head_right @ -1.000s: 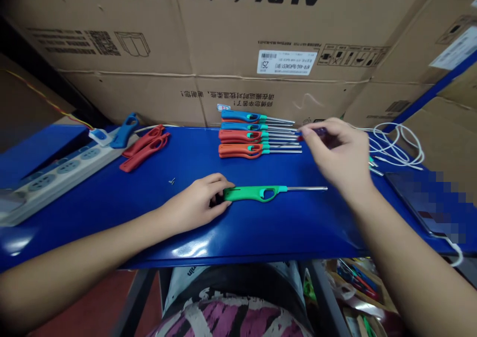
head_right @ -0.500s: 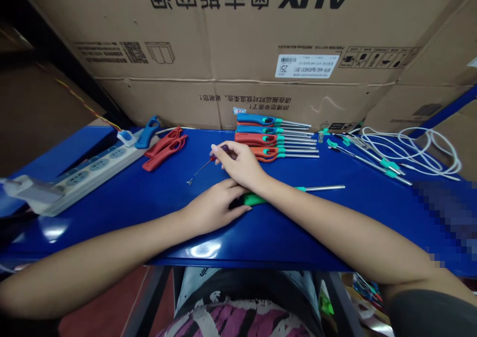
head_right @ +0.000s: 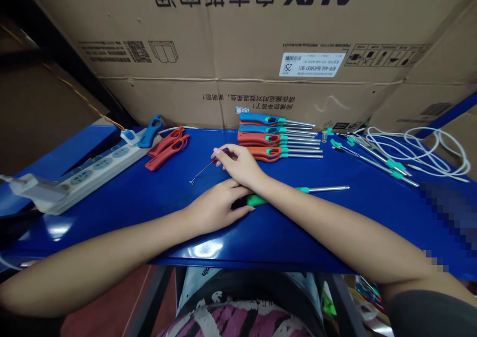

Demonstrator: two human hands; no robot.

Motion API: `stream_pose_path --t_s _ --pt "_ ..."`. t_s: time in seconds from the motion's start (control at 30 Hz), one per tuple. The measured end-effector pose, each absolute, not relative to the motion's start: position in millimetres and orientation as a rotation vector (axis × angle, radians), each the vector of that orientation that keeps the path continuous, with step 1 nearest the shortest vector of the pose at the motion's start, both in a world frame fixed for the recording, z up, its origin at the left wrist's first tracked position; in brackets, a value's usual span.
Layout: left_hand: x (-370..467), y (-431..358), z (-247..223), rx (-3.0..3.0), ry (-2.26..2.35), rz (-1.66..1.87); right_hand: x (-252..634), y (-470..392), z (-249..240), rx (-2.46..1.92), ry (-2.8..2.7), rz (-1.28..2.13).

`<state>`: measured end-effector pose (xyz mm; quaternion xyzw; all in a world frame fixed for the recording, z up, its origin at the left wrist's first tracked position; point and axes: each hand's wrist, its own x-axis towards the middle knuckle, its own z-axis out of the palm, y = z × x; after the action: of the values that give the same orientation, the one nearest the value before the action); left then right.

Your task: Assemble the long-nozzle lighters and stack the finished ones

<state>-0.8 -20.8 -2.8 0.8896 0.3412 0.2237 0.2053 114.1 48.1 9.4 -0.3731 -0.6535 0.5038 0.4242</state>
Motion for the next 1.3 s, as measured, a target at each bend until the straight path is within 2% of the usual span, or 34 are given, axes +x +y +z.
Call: stream_pose_path --t_s 0.33,1.3 --pt "-1 -20 -3 2.465 0.941 0.631 116 47 12 -0.946 -1.641 1.313" --pt "-2 -18 0 2.442 0.908 0.603 126 42 19 -0.888 -1.638 1.173"
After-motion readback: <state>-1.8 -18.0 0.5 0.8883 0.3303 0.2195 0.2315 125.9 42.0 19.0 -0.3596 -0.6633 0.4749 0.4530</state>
